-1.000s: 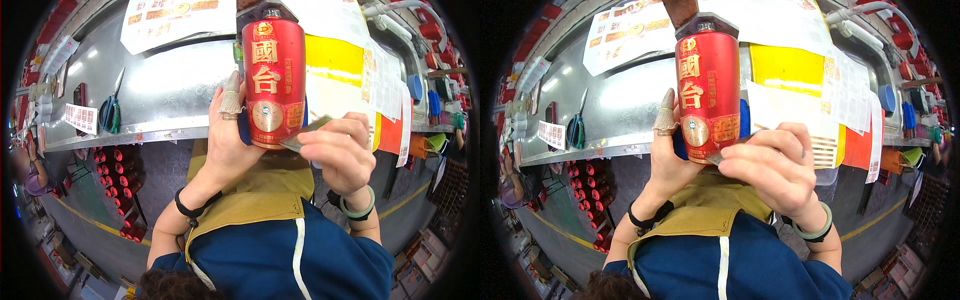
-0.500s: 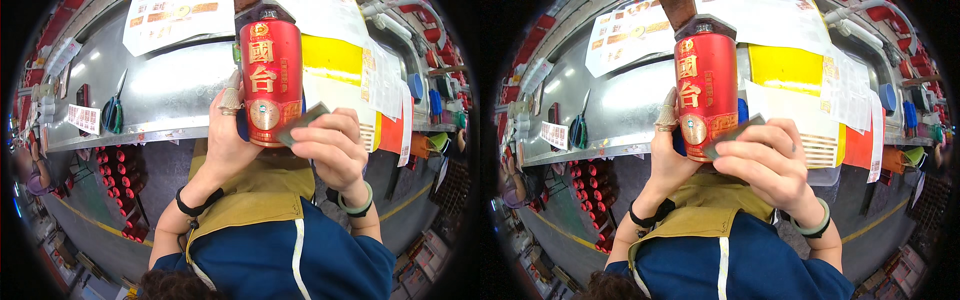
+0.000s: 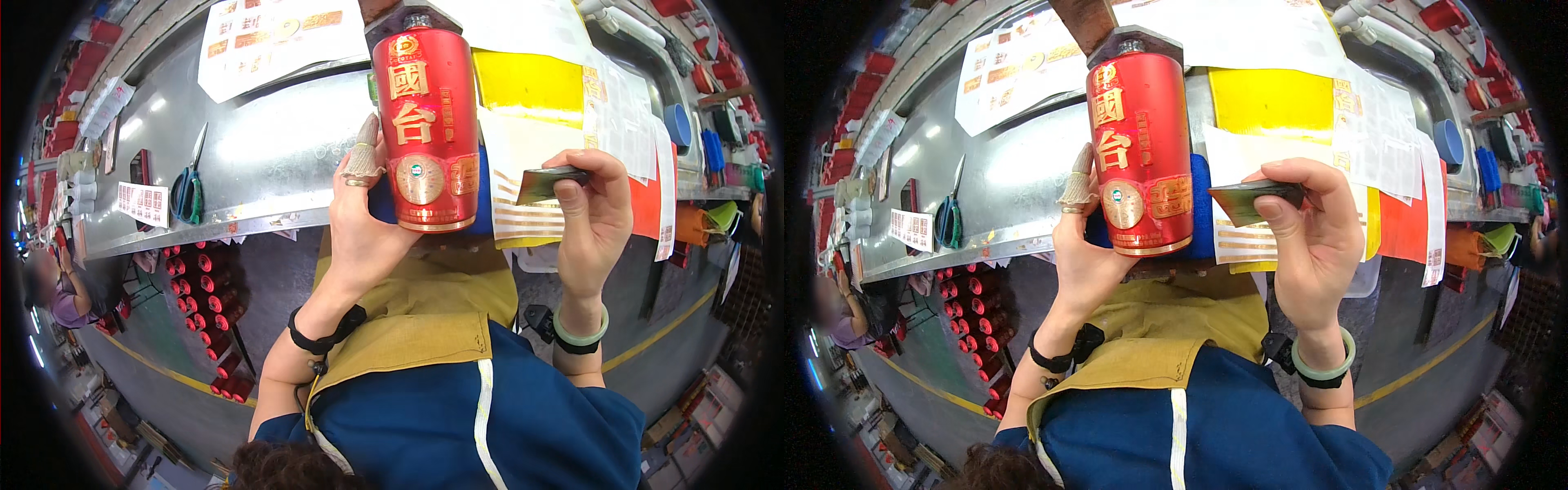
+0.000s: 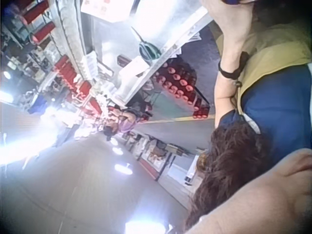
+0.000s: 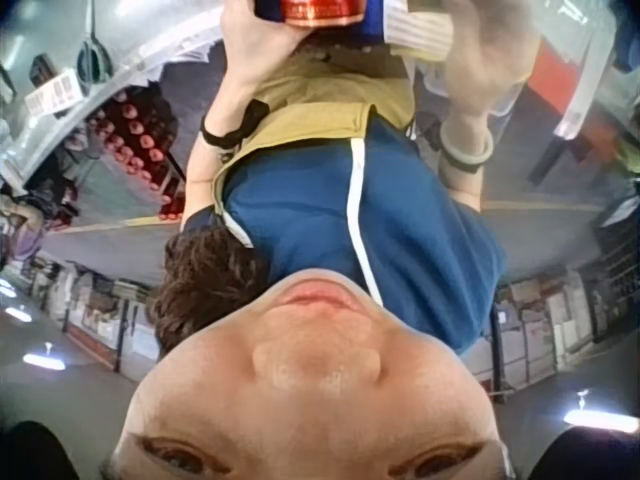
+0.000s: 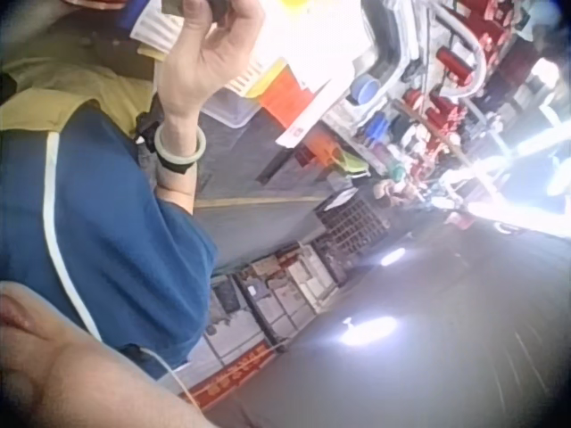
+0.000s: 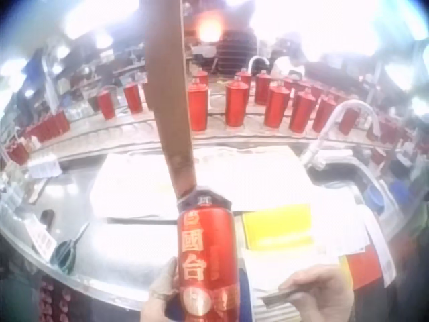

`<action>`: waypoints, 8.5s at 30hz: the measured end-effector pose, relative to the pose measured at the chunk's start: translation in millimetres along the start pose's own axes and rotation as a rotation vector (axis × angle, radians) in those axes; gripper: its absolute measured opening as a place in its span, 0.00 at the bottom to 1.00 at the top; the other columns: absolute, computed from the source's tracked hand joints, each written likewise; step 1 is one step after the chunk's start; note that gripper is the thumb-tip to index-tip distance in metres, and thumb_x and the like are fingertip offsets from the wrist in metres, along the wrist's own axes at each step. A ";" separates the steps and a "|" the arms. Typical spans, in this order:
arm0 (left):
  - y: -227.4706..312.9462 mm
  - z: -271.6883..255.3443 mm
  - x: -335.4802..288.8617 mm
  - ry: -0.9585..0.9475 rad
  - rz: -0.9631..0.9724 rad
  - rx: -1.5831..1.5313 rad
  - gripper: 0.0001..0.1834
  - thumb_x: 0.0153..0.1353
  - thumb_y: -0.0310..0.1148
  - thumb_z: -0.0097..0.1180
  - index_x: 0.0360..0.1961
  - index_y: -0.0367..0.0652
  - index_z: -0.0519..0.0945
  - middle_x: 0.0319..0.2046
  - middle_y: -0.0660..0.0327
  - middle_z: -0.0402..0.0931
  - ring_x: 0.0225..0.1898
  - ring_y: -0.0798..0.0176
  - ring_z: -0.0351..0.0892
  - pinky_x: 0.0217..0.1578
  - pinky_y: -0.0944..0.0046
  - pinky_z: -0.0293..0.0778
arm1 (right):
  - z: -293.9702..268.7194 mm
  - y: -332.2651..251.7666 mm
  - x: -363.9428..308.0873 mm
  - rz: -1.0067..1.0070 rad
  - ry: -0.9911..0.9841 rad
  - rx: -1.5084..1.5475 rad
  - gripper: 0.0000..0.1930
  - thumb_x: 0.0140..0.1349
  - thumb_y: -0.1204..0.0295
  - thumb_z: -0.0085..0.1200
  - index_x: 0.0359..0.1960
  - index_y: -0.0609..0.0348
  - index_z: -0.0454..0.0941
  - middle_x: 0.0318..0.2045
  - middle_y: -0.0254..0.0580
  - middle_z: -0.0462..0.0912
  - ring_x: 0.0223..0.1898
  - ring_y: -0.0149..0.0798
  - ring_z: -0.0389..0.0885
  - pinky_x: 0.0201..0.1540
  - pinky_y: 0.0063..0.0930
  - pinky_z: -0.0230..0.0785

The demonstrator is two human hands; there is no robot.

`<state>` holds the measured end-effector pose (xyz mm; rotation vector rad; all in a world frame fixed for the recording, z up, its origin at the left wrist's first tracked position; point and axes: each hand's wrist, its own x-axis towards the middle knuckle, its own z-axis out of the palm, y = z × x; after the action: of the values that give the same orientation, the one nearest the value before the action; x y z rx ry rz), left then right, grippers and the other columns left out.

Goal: Apply gold-colored labels to red wine or liquor bottles on an assembly line.

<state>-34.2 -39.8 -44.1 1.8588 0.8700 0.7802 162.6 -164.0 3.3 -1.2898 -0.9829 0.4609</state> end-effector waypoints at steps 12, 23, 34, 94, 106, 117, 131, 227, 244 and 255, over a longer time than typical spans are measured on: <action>12.4 -4.0 -2.4 0.092 0.036 -0.013 0.51 0.46 0.33 0.82 0.70 0.33 0.69 0.68 0.46 0.72 0.71 0.44 0.68 0.68 0.49 0.65 | 11.6 7.0 -0.6 0.257 0.071 0.180 0.12 0.78 0.75 0.48 0.57 0.66 0.76 0.48 0.35 0.80 0.50 0.24 0.75 0.56 0.19 0.66; 21.8 -19.0 1.2 -0.193 0.025 -0.399 0.58 0.54 0.24 0.73 0.79 0.31 0.46 0.78 0.44 0.51 0.78 0.49 0.54 0.76 0.49 0.53 | 19.2 4.5 4.8 0.397 -0.110 0.047 0.27 0.70 0.60 0.65 0.63 0.65 0.74 0.36 0.25 0.65 0.31 0.18 0.60 0.33 0.16 0.55; 18.9 -45.8 35.7 -0.309 -0.419 -1.007 0.43 0.64 0.12 0.56 0.78 0.32 0.51 0.76 0.44 0.54 0.77 0.53 0.57 0.76 0.55 0.58 | 32.5 8.3 10.6 0.578 -0.205 0.099 0.31 0.69 0.67 0.66 0.69 0.70 0.69 0.41 0.29 0.69 0.29 0.17 0.65 0.32 0.15 0.61; 55.7 -38.5 17.8 -0.070 -0.360 -0.566 0.18 0.69 0.22 0.62 0.57 0.34 0.72 0.41 0.60 0.78 0.40 0.70 0.79 0.37 0.70 0.75 | 24.0 13.4 22.0 0.538 -0.313 -0.077 0.31 0.65 0.64 0.65 0.65 0.74 0.73 0.44 0.45 0.81 0.44 0.35 0.78 0.51 0.31 0.73; 59.2 -38.4 17.0 -0.083 -0.354 -0.530 0.27 0.70 0.23 0.60 0.69 0.33 0.68 0.41 0.63 0.76 0.39 0.72 0.76 0.36 0.71 0.73 | 25.3 15.7 18.6 0.523 -0.287 -0.020 0.30 0.66 0.66 0.65 0.64 0.74 0.73 0.40 0.42 0.79 0.42 0.32 0.76 0.48 0.27 0.72; 59.0 -37.8 17.8 -0.092 -0.347 -0.532 0.25 0.70 0.23 0.60 0.66 0.33 0.70 0.42 0.62 0.76 0.39 0.71 0.76 0.36 0.71 0.73 | 26.1 16.1 18.8 0.530 -0.284 -0.003 0.31 0.66 0.66 0.65 0.65 0.75 0.73 0.36 0.37 0.78 0.37 0.28 0.74 0.42 0.25 0.71; 53.5 -35.7 17.5 -0.060 -0.338 -0.546 0.20 0.69 0.22 0.61 0.59 0.31 0.70 0.41 0.62 0.76 0.42 0.71 0.78 0.39 0.71 0.76 | 33.4 8.6 21.1 0.579 -0.261 -0.023 0.35 0.62 0.63 0.71 0.65 0.73 0.72 0.33 0.31 0.74 0.33 0.24 0.69 0.38 0.20 0.66; -2.4 -20.9 2.6 -0.205 0.119 -0.364 0.41 0.77 0.44 0.50 0.79 0.31 0.49 0.77 0.45 0.53 0.78 0.51 0.54 0.76 0.52 0.49 | 22.8 -9.3 17.7 0.135 -0.087 -0.156 0.17 0.75 0.66 0.55 0.59 0.64 0.75 0.36 0.30 0.73 0.37 0.24 0.70 0.43 0.21 0.65; 15.3 -16.4 8.4 -0.216 -0.134 -0.514 0.48 0.69 0.31 0.63 0.80 0.33 0.45 0.78 0.46 0.52 0.79 0.53 0.52 0.77 0.53 0.48 | 37.4 5.1 2.4 0.497 -0.153 0.018 0.22 0.71 0.65 0.63 0.62 0.59 0.74 0.30 0.22 0.65 0.30 0.18 0.60 0.34 0.15 0.56; 16.6 -17.3 7.0 -0.179 -0.128 -0.522 0.52 0.65 0.31 0.67 0.79 0.31 0.45 0.77 0.44 0.53 0.79 0.50 0.51 0.77 0.51 0.48 | 36.4 0.7 1.9 0.505 -0.158 0.042 0.21 0.72 0.66 0.62 0.62 0.61 0.73 0.32 0.24 0.71 0.32 0.18 0.64 0.36 0.15 0.58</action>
<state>-40.1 -31.6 -21.3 1.3724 0.5940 0.6710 134.2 -141.2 2.1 -1.4795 -0.7636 0.9782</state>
